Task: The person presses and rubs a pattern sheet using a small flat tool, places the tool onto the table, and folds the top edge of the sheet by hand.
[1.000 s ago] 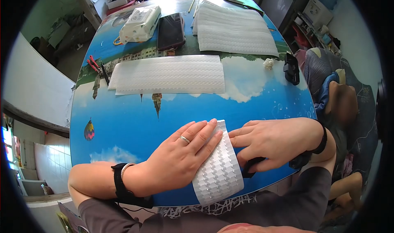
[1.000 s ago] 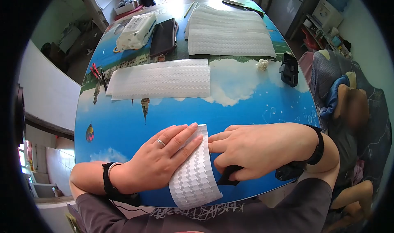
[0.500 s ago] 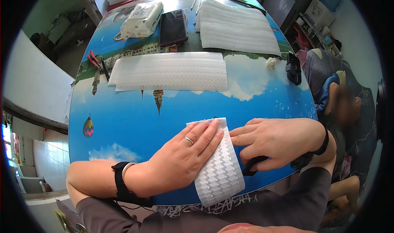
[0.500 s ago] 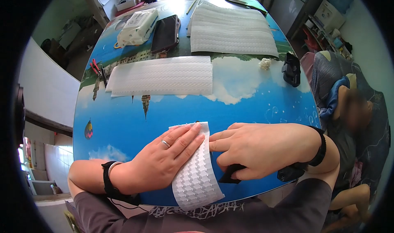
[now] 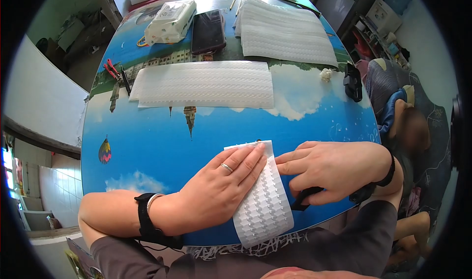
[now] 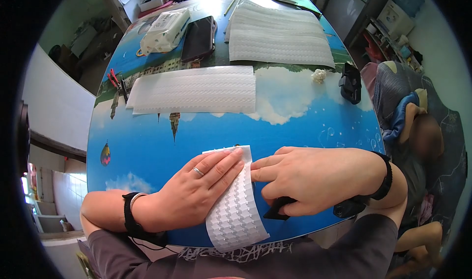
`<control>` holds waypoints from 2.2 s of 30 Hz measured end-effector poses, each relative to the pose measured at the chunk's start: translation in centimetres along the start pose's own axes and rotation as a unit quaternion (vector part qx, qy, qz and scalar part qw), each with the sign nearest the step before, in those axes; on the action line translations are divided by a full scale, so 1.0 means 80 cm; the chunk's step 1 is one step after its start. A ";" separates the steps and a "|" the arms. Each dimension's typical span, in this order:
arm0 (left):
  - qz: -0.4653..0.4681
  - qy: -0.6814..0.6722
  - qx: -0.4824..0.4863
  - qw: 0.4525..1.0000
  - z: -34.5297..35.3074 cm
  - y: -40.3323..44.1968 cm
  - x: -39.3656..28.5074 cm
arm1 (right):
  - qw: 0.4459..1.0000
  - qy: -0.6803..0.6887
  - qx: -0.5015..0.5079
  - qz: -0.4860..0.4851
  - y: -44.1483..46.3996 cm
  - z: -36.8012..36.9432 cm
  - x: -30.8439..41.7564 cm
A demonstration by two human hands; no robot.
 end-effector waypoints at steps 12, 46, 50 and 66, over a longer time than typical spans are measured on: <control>-0.031 -0.081 0.008 0.996 0.011 0.002 0.012 | 1.000 0.000 -0.003 -0.003 0.000 0.001 -0.003; -0.018 -0.039 -0.018 0.999 0.021 -0.001 -0.007 | 0.891 -0.143 -0.413 -0.122 0.043 -0.038 -0.033; -0.020 -0.026 -0.017 0.999 0.017 -0.001 -0.007 | 0.874 -0.187 -0.437 -0.103 0.040 -0.040 -0.044; -0.025 -0.040 -0.036 0.998 0.017 -0.001 -0.006 | 0.887 -0.218 -0.386 -0.131 0.053 -0.028 -0.030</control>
Point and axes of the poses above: each hand's wrist, its own y-axis towards the middle knuckle, its own z-axis out of the palm, x = y × z, the point moved 7 cm from there along y, towards the middle knuckle, and after that the axes turned 13 degrees about y, right-handed, at the moved point
